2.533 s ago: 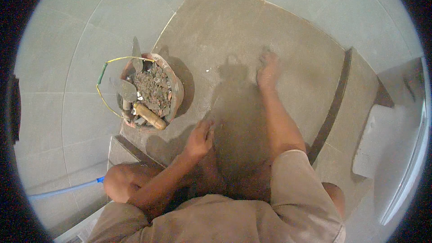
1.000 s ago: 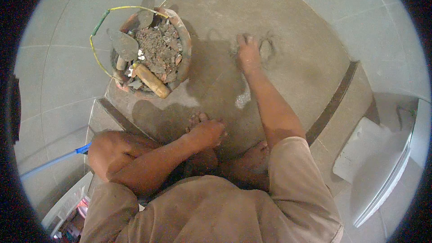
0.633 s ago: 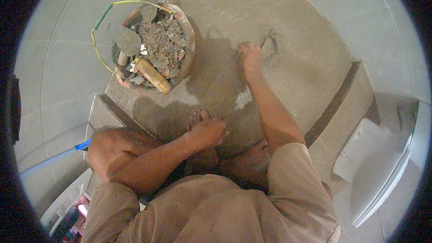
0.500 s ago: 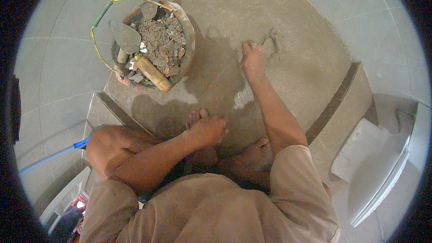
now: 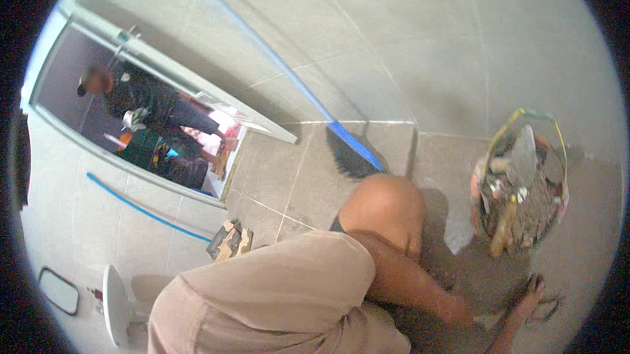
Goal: The person cleans a tiled bathroom floor by hand, using a cloth to wipe away debris and water. They gather the debris into a bucket and later use a handheld bidet sprayer to rinse the floor and toilet area.
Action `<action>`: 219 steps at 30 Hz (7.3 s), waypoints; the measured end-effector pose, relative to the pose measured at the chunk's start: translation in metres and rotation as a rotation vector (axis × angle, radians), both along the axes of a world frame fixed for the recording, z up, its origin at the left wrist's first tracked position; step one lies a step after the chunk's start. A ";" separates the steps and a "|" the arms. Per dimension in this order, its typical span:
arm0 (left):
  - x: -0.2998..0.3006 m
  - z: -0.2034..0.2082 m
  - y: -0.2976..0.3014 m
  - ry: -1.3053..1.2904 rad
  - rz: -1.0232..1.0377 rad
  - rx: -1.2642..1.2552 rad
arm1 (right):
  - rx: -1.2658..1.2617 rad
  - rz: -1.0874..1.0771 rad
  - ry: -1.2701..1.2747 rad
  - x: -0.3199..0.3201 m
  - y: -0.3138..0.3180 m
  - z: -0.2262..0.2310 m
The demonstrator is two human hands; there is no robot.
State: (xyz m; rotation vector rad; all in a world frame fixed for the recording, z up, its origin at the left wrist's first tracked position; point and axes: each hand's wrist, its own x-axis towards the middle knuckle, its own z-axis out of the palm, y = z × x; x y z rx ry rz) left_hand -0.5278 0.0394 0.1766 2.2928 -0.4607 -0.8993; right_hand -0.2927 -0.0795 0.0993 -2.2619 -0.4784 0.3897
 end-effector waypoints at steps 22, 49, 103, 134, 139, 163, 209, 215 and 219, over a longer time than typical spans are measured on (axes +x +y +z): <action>-0.003 0.060 -0.030 -0.126 -0.244 0.221 | -0.142 0.138 -0.038 0.008 -0.029 -0.006; -0.037 0.122 0.001 -0.042 -0.006 0.173 | 0.118 0.056 -0.185 -0.051 0.158 0.301; -0.036 0.107 0.000 0.002 0.016 0.181 | -0.325 0.163 -0.510 -0.029 0.006 0.079; -0.028 0.099 0.005 0.144 -0.026 0.130 | -0.337 0.112 -0.484 -0.116 0.008 0.058; -0.039 0.076 0.016 0.019 -0.138 0.069 | -0.390 0.377 -0.419 -0.100 -0.016 0.082; -0.036 0.098 0.009 0.067 -0.176 0.188 | 0.065 -0.007 -0.375 -0.102 0.135 0.258; -0.066 0.154 0.065 -0.316 0.233 -0.078 | 0.272 -0.866 0.024 -0.293 -0.125 0.202; -0.057 0.244 0.084 -0.471 0.173 0.017 | 0.294 -0.720 0.115 -0.305 -0.096 0.261; -0.048 0.298 0.079 -0.588 0.126 0.084 | 0.211 -0.699 0.156 -0.311 -0.107 0.269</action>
